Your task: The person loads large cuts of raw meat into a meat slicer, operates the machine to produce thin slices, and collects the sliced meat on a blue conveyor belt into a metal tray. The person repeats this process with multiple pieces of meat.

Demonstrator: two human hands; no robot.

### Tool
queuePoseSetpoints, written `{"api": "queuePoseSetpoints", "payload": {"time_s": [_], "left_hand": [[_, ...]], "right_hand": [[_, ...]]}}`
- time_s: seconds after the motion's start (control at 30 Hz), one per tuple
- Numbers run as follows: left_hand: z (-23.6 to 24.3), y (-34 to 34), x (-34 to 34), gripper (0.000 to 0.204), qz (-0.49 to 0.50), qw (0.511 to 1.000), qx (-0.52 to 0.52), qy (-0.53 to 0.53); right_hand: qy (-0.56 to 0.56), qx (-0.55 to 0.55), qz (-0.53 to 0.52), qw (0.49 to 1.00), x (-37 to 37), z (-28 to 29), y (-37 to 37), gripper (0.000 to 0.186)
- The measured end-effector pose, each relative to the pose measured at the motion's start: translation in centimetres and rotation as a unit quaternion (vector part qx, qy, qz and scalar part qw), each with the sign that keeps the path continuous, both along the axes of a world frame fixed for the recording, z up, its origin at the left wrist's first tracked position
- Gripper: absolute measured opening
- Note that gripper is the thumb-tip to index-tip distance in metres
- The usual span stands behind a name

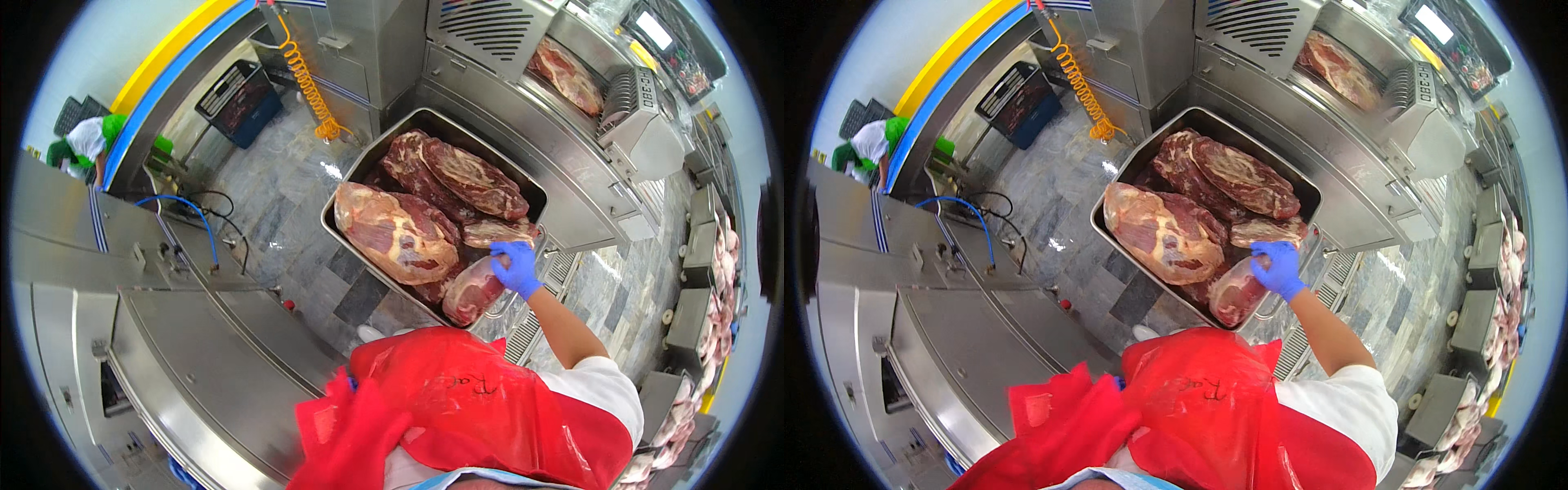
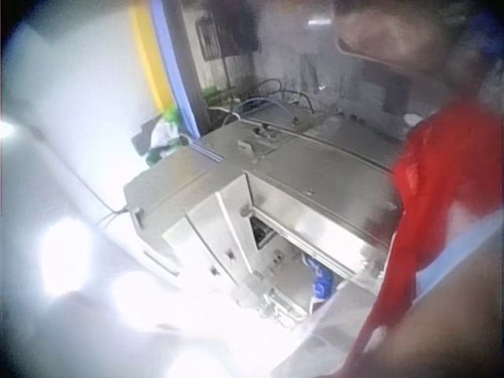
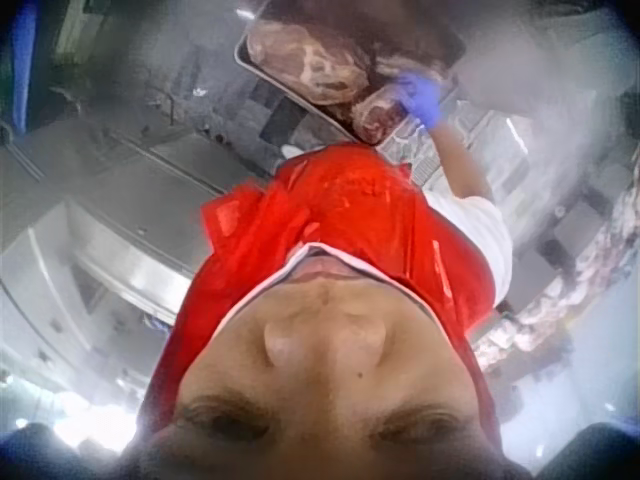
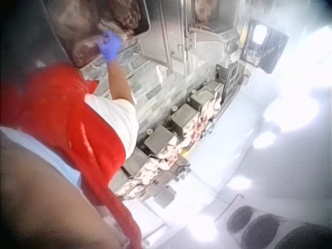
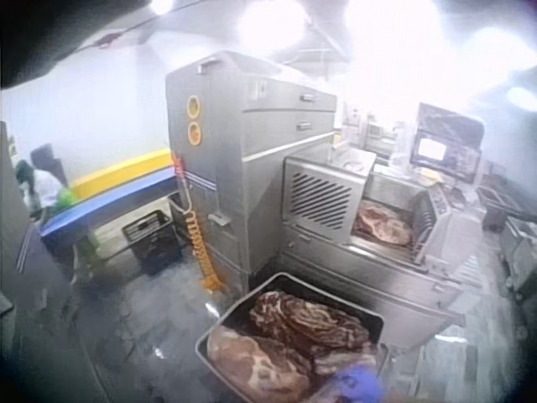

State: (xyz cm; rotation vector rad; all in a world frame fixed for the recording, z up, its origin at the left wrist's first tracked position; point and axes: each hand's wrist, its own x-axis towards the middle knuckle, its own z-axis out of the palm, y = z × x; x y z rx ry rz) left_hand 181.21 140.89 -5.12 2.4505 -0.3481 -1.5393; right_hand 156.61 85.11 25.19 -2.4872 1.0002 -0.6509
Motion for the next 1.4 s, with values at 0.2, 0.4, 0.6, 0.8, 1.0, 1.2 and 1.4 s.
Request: {"api": "queuePoseSetpoints", "payload": {"time_s": [0.2, 0.4, 0.6, 0.8, 1.0, 1.2, 1.4], "left_hand": [[-3.7, -6.0, 15.1, 0.013, 0.386, 0.885, -0.252, 0.065], [3.1, -11.0, 31.5, 0.016, 0.365, 0.893, -0.249, 0.087], [0.9, -14.8, 42.1, 0.015, 0.058, 0.986, -0.118, 0.099], [1.2, -20.6, 48.7, 0.015, 0.077, 0.98, -0.138, 0.12], [-0.5, -31.4, 44.6, 0.02, -0.093, 0.97, -0.169, 0.15], [7.6, -41.4, 37.5, 0.031, -0.176, 0.927, -0.319, 0.09], [9.2, -41.2, 43.4, 0.039, -0.219, 0.937, -0.266, -0.062]], "right_hand": [[0.059, 0.067, -0.241, 0.966, 3.4, 0.1, -0.7, 0.018], [0.026, -0.012, -0.444, 0.896, 1.0, -2.9, -2.9, 0.029], [0.101, 0.014, -0.478, 0.873, -9.2, -8.2, -4.5, 0.028], [0.01, 0.065, -0.618, 0.783, 2.7, -4.6, -1.3, 0.059], [0.01, 0.001, -0.621, 0.784, 1.9, -4.4, -1.9, 0.051], [0.119, -0.021, -0.592, 0.797, 3.4, -5.8, -3.9, 0.048], [0.101, 0.0, -0.312, 0.945, 26.9, -1.8, -19.5, 0.061]]}}
